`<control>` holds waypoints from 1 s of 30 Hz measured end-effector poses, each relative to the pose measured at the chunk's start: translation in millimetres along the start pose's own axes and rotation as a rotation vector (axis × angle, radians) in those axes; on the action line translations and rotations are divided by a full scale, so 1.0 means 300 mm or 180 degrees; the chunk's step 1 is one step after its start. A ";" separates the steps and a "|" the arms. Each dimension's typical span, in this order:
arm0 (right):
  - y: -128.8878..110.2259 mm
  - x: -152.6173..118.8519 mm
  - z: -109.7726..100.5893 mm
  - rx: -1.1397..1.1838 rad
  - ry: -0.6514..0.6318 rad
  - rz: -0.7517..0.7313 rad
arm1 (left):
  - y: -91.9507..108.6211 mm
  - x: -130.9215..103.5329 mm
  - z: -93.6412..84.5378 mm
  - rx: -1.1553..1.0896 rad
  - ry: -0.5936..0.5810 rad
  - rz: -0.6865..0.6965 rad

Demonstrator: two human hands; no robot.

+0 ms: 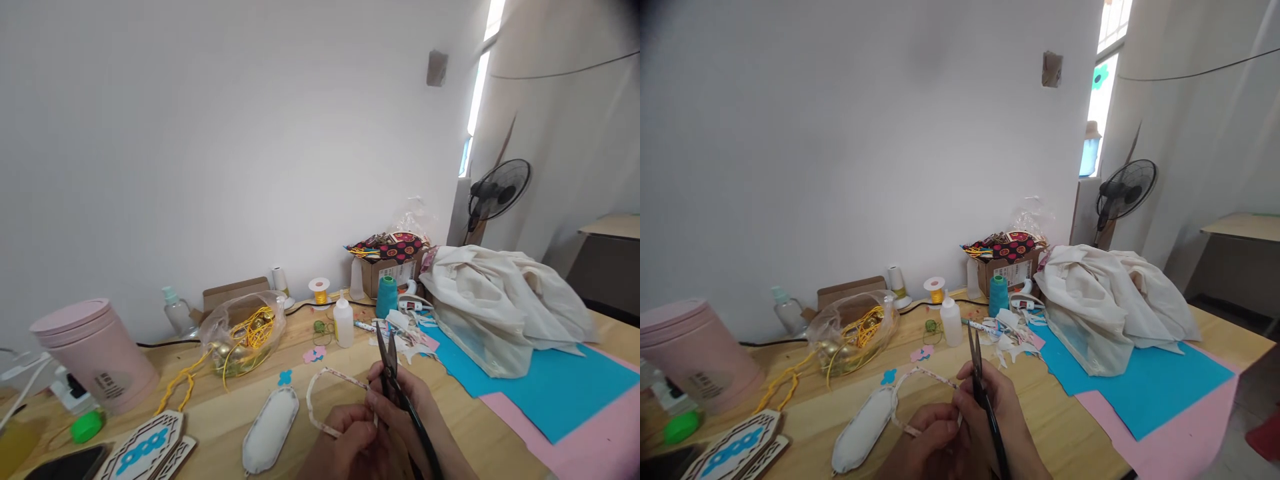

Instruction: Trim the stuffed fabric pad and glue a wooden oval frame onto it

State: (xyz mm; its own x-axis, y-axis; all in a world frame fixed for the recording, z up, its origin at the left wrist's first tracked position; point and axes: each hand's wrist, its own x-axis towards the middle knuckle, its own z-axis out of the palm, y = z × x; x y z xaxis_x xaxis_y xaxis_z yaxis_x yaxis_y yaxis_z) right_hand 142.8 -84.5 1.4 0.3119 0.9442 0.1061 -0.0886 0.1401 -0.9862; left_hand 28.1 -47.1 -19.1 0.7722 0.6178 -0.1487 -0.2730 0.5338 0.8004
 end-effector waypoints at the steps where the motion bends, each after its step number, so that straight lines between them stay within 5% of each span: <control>1: 0.001 0.002 -0.013 -0.0211 -0.0018 -0.0098 | 0.000 0.002 -0.005 0.0092 0.0006 -0.0002; 6: -0.005 -0.015 -0.120 -0.2198 0.0054 -0.0829 | 0.005 0.013 -0.010 0.0602 -0.0077 0.0055; 10: -0.005 -0.044 -0.165 -0.3089 -0.0247 -0.0909 | 0.000 0.021 0.001 0.0670 -0.0106 0.0235; 22: -0.039 -0.059 -0.191 -0.3513 -0.0568 -0.0888 | -0.014 0.064 0.025 0.0890 -0.0298 0.0173; 30: 0.006 -0.029 -0.189 -0.3843 -0.0224 -0.0816 | -0.025 0.069 0.037 0.1010 -0.0137 0.0196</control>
State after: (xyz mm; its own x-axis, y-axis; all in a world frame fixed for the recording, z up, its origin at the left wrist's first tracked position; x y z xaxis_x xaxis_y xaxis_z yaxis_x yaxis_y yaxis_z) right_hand 193.5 -109.4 -8.5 0.1367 0.9492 0.2834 0.9086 -0.0062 -0.4175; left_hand 52.5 -44.6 -21.9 0.7851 0.6148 -0.0750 -0.1328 0.2854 0.9492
